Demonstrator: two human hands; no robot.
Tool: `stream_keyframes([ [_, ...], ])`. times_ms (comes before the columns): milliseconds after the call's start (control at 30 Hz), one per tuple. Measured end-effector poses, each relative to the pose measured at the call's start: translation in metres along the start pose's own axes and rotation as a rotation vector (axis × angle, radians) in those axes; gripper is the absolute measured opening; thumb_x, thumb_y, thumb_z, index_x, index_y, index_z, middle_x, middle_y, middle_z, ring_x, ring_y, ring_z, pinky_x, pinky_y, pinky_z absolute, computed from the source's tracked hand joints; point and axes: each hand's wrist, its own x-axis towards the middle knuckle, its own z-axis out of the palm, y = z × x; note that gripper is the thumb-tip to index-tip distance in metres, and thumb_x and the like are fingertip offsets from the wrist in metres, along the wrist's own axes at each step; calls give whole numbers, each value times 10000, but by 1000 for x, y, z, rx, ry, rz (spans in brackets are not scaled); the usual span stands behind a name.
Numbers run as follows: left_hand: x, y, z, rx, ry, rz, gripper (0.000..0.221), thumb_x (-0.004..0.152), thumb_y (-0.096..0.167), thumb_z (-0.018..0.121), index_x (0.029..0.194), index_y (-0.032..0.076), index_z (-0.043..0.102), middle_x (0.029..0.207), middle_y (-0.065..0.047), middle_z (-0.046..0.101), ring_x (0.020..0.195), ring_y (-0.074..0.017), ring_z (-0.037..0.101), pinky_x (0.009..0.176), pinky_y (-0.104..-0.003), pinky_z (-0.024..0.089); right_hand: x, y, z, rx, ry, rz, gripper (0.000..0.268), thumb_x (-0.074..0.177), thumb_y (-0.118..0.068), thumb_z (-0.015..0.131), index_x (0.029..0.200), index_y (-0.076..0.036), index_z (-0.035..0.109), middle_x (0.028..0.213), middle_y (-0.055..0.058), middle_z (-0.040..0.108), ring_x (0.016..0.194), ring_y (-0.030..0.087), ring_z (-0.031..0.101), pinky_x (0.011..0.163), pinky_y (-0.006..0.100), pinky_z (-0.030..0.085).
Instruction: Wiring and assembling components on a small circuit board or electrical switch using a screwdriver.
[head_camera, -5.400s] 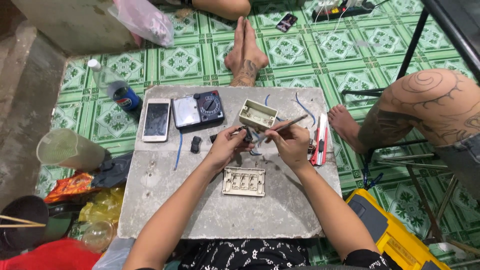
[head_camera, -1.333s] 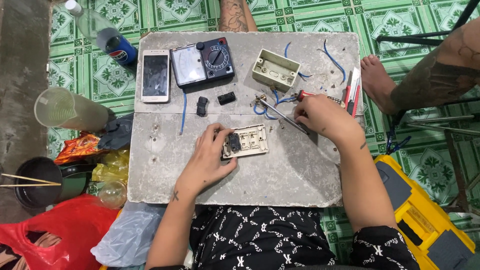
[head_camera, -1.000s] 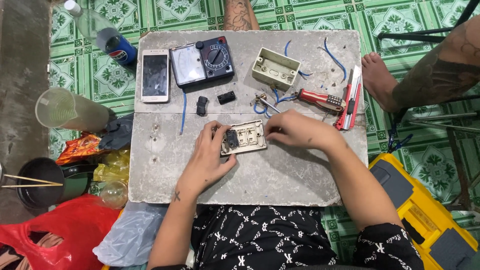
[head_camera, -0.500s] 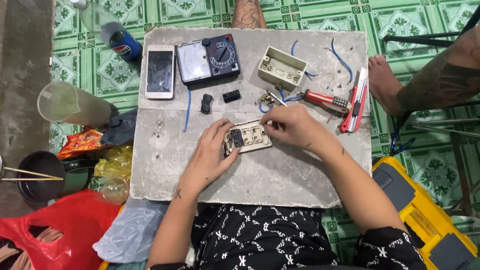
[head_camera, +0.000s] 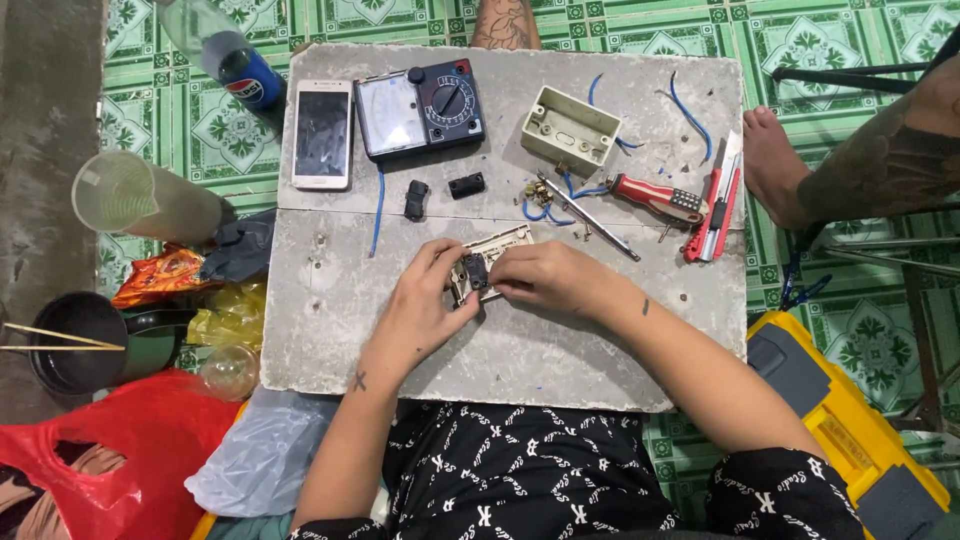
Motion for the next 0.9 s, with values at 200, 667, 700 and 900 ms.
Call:
stream_keyframes([
  [200,0,-1,2,1,23,10,481,758,120,781,1203,-8,653,1217,-206,627,893,-361,702,784,-441,597,-3,8,9,-57,-26,-20,49,913,-99,729,944,-68,708,936,69,747,843,287,746,747,368,621],
  [667,3,1,0,-9,47,14,484,725,106,799,1172,-24,667,1196,-194,638,759,-300,692,721,-404,586,-4,15,13,-45,-44,9,48,864,-76,760,903,-71,731,974,43,738,910,277,737,791,358,606],
  [700,3,1,0,-8,48,17,482,728,106,797,1173,-23,665,1197,-194,637,757,-301,691,720,-409,585,-4,17,14,-48,-42,12,50,856,-76,770,896,-73,739,968,42,741,907,270,738,796,356,606],
  [900,3,1,-1,-10,43,18,478,733,108,795,1174,-19,663,1195,-197,638,756,-304,688,720,-418,580,-3,12,9,-32,-42,28,52,871,-78,762,922,-79,756,985,49,753,937,277,739,830,368,604],
])
